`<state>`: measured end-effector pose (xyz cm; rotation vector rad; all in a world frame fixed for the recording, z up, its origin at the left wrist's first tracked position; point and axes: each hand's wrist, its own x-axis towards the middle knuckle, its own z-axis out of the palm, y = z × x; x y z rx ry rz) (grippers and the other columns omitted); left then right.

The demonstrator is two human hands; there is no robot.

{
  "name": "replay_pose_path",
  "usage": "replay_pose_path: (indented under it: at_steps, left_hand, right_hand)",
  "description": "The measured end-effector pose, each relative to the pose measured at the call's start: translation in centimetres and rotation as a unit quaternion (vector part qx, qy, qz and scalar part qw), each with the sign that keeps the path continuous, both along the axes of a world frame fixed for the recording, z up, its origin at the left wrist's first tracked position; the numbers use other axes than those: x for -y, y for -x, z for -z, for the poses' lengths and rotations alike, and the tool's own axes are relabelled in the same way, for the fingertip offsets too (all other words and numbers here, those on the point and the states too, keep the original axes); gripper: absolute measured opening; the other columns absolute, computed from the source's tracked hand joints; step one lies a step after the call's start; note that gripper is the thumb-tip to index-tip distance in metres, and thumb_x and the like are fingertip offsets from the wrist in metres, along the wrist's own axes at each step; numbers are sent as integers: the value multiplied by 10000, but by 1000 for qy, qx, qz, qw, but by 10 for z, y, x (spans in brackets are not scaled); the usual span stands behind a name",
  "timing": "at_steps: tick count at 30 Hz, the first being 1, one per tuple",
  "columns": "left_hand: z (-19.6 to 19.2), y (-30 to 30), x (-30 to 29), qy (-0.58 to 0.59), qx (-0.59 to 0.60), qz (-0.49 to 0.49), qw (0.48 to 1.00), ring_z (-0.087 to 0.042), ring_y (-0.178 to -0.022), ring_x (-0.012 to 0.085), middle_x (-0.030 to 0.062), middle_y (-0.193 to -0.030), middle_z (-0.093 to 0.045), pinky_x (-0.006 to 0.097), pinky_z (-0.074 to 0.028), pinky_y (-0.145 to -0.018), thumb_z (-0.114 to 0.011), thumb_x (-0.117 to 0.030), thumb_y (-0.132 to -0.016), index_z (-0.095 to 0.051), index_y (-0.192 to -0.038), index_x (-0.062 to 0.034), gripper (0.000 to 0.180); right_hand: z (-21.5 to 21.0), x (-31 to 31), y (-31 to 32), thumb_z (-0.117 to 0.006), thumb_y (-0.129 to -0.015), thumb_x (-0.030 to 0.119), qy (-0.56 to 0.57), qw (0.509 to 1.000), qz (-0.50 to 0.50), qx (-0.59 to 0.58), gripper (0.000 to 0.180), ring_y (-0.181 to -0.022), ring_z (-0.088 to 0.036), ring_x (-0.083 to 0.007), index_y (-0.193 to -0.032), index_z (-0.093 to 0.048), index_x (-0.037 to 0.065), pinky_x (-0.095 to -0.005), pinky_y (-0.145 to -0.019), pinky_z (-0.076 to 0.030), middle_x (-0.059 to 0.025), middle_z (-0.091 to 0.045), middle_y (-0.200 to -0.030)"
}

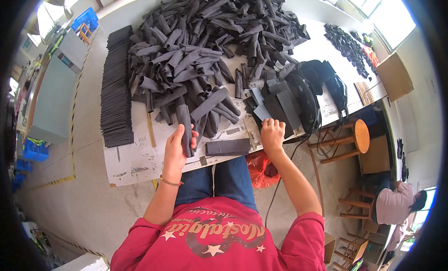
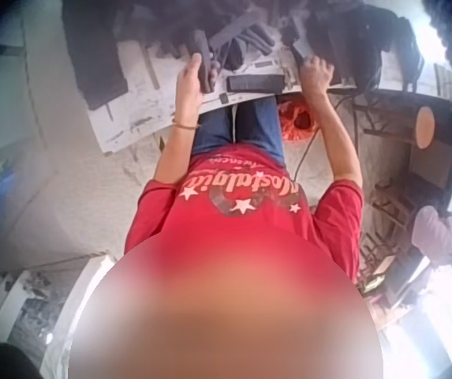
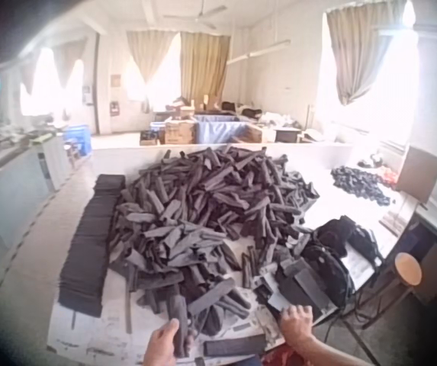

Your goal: Organizing and stacking grey foam strips on a workbench in a workshop.

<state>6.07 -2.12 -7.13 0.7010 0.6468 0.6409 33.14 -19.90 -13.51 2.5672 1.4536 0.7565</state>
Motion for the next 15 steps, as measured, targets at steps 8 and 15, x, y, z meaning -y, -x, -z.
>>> replay_pose_path:
  at_steps: [8,15]
  left_hand:
    - [-5,-4,9,66,30,14,997,-591,-632,184,120,-844,-638,321,-502,-569,-525,-298,-1004,-542,-1209,-56,317]
    - [3,-4,10,100,75,42,991,-542,-584,189,104,-787,-601,342,-469,-574,-511,-327,-1008,-524,-1215,-58,340]
  right_hand:
    - [-8,5,-4,-636,-895,215,-165,985,-13,-45,136,-826,-622,-215,-971,-616,104,-375,-746,-448,-43,-655,-902]
    - [-18,5,-25,-604,-932,181,-302,941,21,-154,144,-840,-649,-327,-1024,-622,72,-415,-712,-498,-110,-674,-915]
